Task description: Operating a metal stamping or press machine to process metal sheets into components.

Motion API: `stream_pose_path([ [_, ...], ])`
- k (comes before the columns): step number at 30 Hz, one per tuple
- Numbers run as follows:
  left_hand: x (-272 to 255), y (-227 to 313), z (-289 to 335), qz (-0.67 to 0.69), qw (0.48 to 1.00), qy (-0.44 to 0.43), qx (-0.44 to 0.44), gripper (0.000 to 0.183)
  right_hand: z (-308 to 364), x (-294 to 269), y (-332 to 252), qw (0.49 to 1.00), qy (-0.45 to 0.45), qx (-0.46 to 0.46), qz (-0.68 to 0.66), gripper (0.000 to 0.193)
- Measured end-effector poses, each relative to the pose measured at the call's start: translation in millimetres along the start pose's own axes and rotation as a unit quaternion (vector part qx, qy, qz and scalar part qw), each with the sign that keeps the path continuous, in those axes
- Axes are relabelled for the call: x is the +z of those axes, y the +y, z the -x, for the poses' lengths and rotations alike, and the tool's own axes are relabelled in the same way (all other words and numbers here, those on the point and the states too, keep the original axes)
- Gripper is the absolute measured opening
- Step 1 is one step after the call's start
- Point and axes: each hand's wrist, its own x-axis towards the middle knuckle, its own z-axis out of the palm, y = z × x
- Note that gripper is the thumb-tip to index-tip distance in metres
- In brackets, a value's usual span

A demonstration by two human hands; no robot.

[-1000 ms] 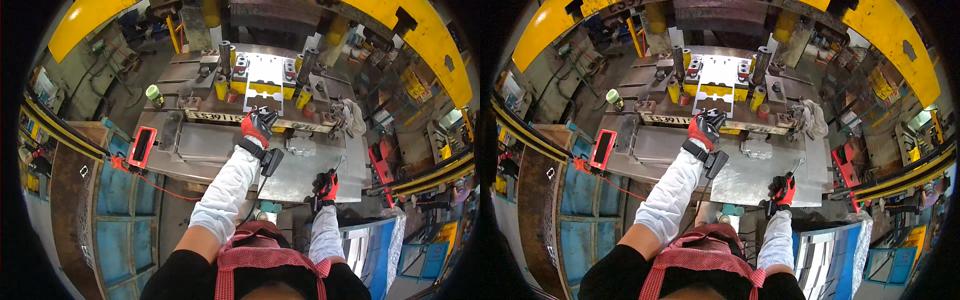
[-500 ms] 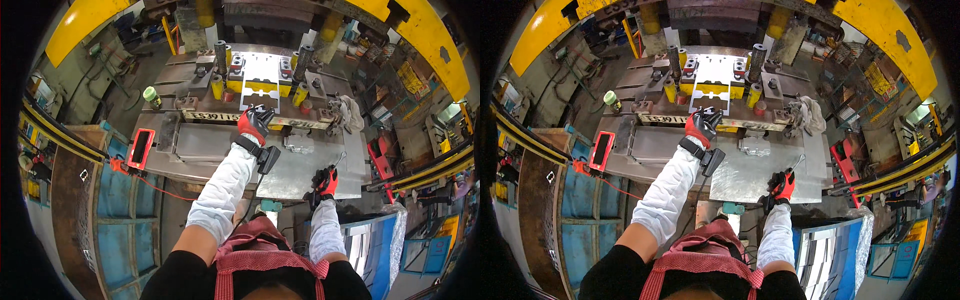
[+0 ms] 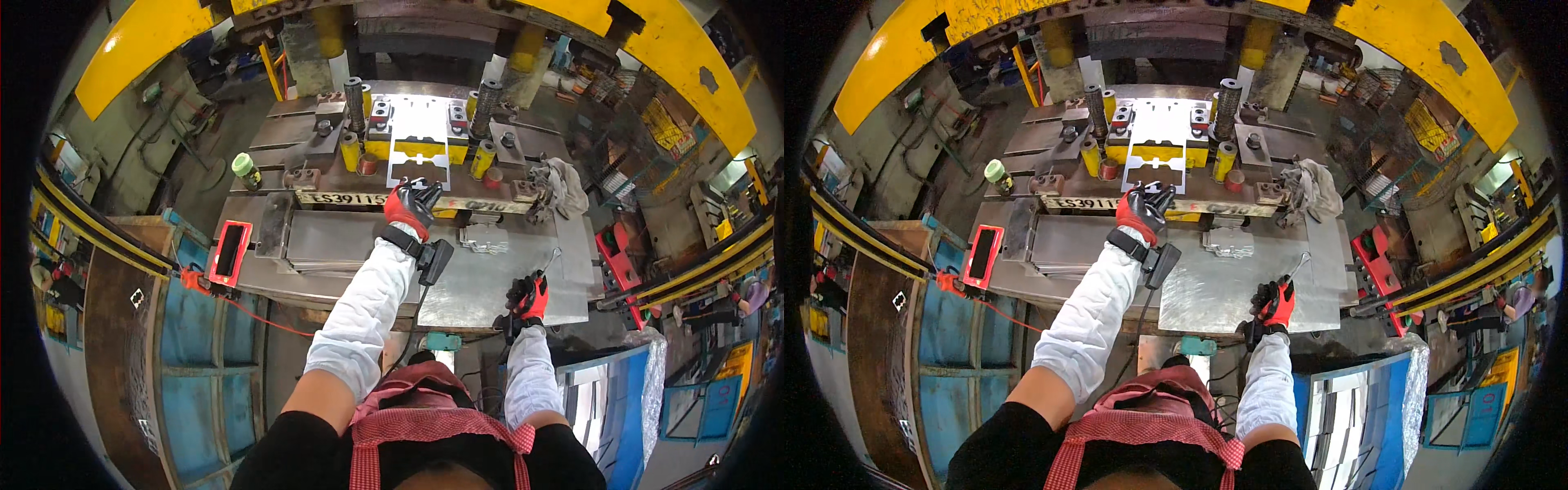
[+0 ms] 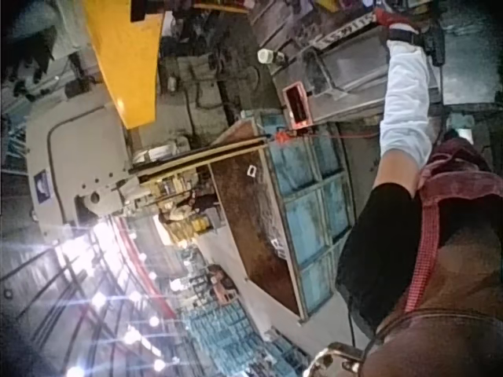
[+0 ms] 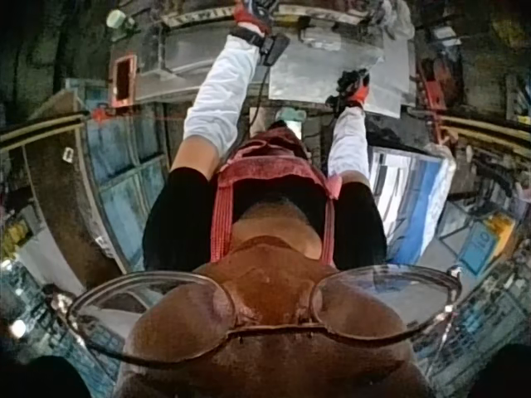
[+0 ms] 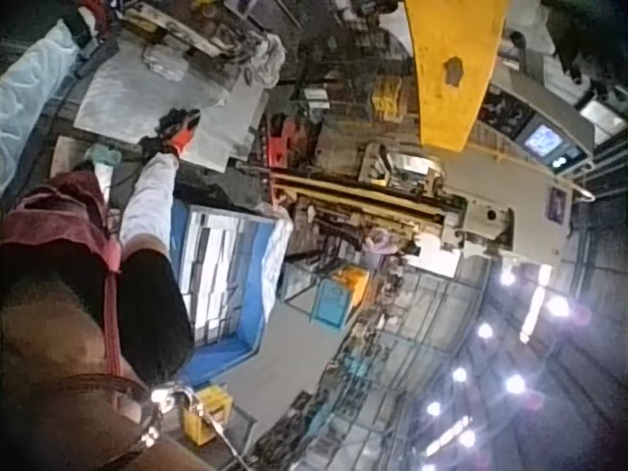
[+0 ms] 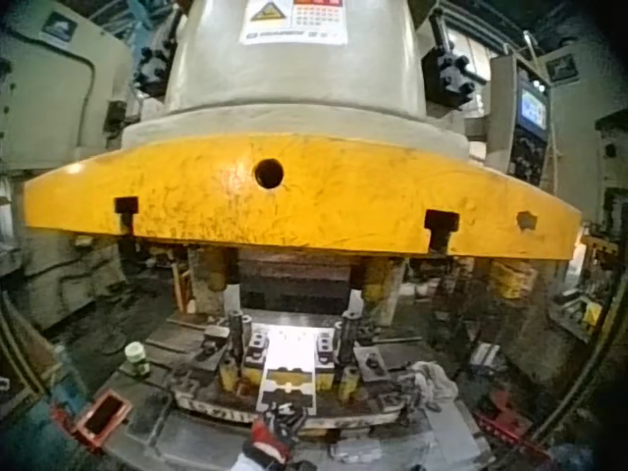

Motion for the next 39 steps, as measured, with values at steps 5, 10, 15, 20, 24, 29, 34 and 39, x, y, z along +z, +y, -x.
stream_pose_path([
  [5,-7.5,2.3,-6.5,0.026,0.999,-0.027,-0.013,0.034,7.6,5.9,-2.7,1.000,-0.007,0.002,0.010,0.021],
  [10,-35.3,12.2,-19.3,-0.287,0.945,-0.121,0.102,0.033,0.9,3.3,4.4,1.000,-0.012,-0.006,0.013,0.024],
  [15,-7.8,1.3,-0.9,-0.110,0.991,-0.070,0.016,0.033,-1.2,-4.7,4.7,1.000,-0.006,-0.014,0.011,0.021],
  [20,-24.0,4.5,-10.2,-0.440,0.863,-0.218,0.121,0.035,0.4,0.9,3.2,1.000,-0.006,-0.015,0.021,0.020],
  [24,-20.7,3.3,-11.6,-0.367,0.901,-0.198,0.118,0.028,-6.0,-2.6,8.0,0.999,-0.008,-0.025,0.026,0.019],
  [29,-15.1,1.9,-1.8,-0.023,0.991,-0.131,-0.009,0.027,-4.6,-4.3,5.8,0.998,0.017,-0.035,0.040,0.017],
  [34,-40.4,22.3,-26.0,-0.033,0.944,-0.297,-0.136,0.031,7.9,9.9,3.9,0.999,0.002,-0.038,-0.006,0.020],
  [39,-25.3,16.1,-10.8,-0.147,0.981,-0.126,0.025,0.026,6.4,7.5,-5.3,0.999,-0.010,-0.024,0.025,0.022],
])
